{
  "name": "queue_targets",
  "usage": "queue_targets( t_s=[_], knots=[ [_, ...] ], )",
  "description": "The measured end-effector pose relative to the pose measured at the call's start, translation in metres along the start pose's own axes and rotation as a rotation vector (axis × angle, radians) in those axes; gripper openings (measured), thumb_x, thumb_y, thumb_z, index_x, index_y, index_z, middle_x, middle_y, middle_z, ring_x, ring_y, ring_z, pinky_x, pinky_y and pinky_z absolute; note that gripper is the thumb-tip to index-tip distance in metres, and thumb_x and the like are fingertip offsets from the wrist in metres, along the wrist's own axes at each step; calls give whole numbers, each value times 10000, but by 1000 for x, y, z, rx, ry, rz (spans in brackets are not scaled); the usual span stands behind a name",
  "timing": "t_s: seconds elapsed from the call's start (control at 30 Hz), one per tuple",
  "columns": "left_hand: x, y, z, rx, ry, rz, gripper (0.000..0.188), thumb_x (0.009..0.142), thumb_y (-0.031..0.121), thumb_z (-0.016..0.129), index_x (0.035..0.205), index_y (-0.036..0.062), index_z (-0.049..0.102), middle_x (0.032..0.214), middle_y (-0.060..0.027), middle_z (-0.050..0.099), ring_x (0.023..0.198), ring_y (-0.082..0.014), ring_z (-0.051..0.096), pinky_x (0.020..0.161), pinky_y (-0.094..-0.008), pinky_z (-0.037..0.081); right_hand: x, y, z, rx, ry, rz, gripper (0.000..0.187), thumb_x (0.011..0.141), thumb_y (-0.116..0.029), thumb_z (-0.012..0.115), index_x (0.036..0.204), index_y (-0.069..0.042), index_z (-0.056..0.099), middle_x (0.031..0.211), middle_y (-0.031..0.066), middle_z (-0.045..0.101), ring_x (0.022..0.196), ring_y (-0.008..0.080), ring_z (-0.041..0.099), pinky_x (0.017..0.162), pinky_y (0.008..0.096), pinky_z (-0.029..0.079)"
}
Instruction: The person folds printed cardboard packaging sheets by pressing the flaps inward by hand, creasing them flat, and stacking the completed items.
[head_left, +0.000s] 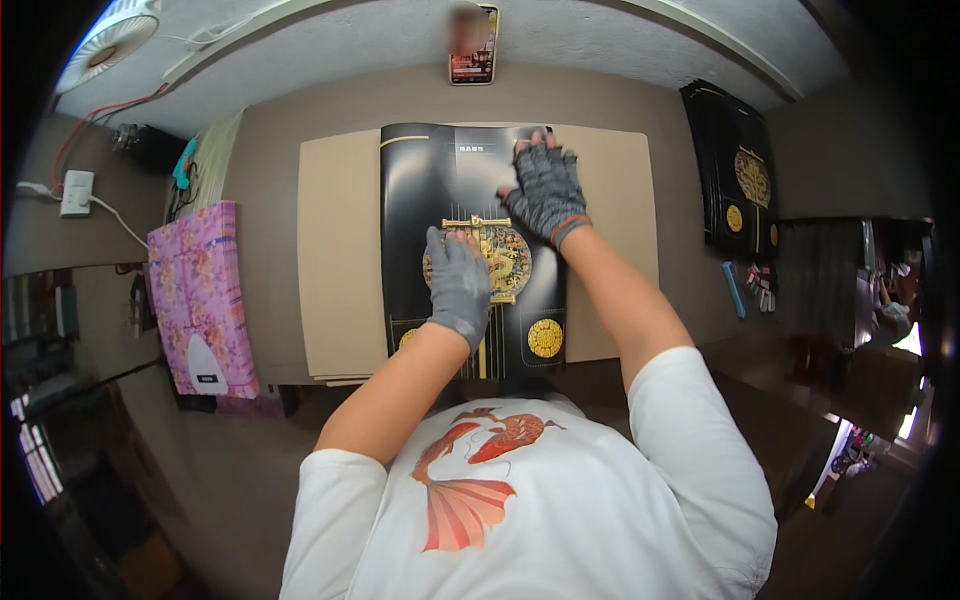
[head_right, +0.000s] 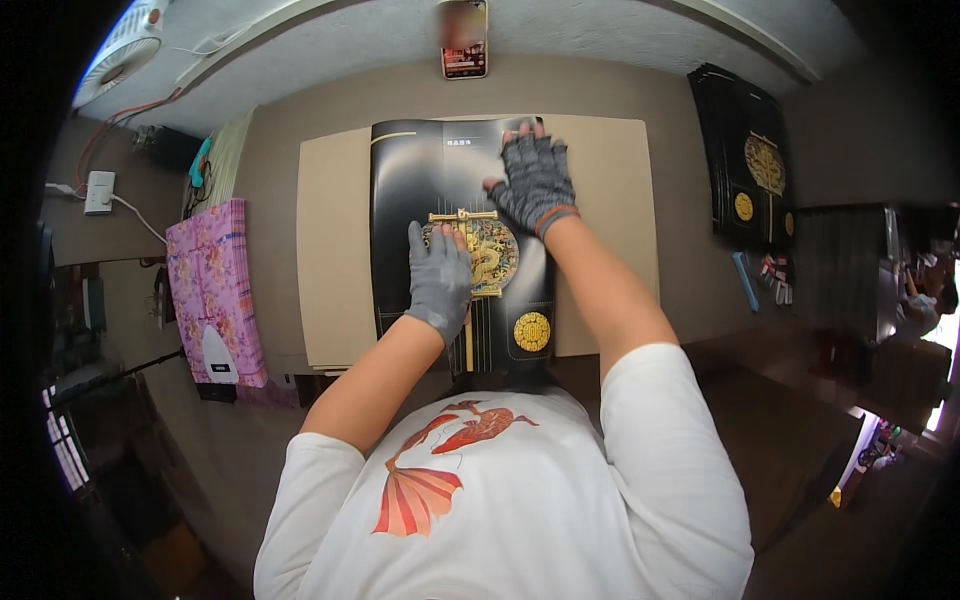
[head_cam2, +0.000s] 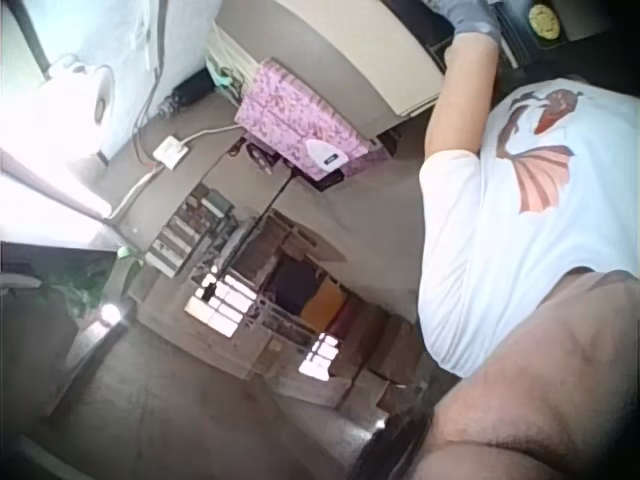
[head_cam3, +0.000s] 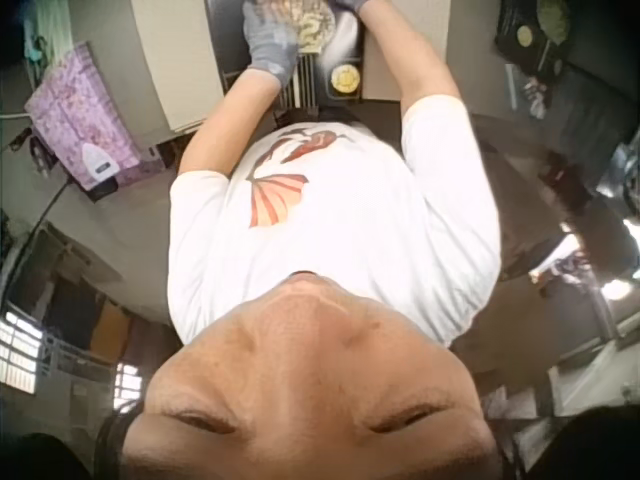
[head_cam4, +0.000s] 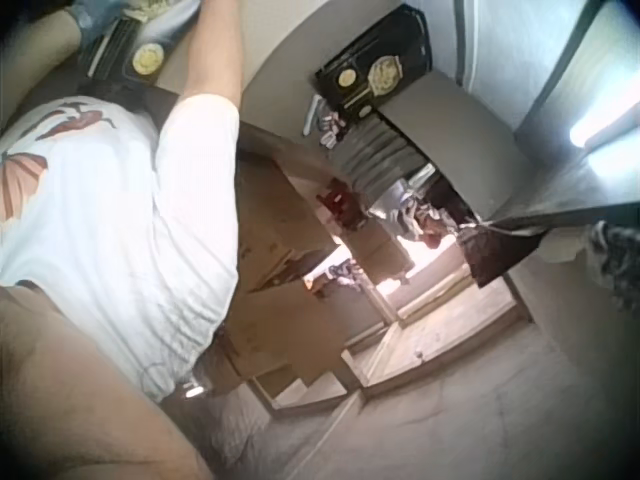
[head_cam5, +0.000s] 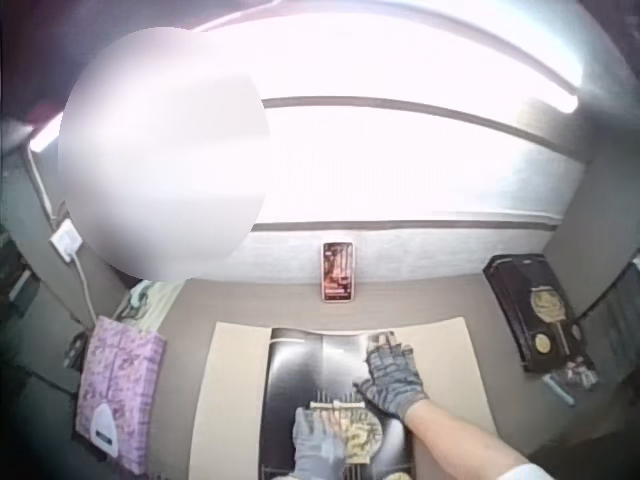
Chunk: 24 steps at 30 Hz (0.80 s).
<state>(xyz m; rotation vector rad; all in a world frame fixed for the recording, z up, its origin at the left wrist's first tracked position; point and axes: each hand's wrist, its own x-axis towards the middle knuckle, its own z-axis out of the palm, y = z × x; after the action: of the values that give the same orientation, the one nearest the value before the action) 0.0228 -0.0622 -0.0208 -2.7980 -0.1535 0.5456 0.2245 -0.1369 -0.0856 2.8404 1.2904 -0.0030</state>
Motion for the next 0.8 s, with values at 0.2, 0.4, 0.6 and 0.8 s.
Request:
queue_targets(
  t_s=[0.2, 0.4, 0.6, 0.8],
  knots=[
    [-7, -6, 1, -261, 19, -23, 899, 674, 255, 727, 1450, -60, 401, 1505, -254, 416, 1424, -357, 373, 1144, -697, 131, 104, 44, 11, -4, 138, 85, 850, 935, -645, 415, 1564, -95, 263, 1628, 191, 211, 1516, 354, 164, 1201, 570, 92],
    [-3, -2, 1, -203, 30, -11, 928, 665, 272, 740, 1459, -54, 387, 1513, -236, 416, 1422, -341, 385, 1154, -671, 152, 115, 60, 16, -80, 238, 144, 796, 944, -624, 430, 1550, -127, 292, 1619, 152, 256, 1501, 330, 224, 1183, 574, 172],
    [0, -4, 3, -117, -39, -6, 955, 687, 336, 741, 1475, -51, 365, 1534, -234, 390, 1453, -324, 347, 1169, -645, 133, -93, -8, -16, 77, -22, -266, 851, 841, -608, 592, 1476, -70, 411, 1535, 218, 374, 1442, 390, 315, 1142, 599, 229],
    [7, -6, -7, -41, -109, 7, 1124, 656, 518, 805, 1500, -46, 323, 1558, -220, 358, 1476, -316, 307, 1178, -633, 98, -273, -42, -10, 254, -51, -392, 852, 834, -598, 612, 1476, -69, 426, 1542, 226, 359, 1460, 395, 287, 1179, 588, 178]
  ],
)
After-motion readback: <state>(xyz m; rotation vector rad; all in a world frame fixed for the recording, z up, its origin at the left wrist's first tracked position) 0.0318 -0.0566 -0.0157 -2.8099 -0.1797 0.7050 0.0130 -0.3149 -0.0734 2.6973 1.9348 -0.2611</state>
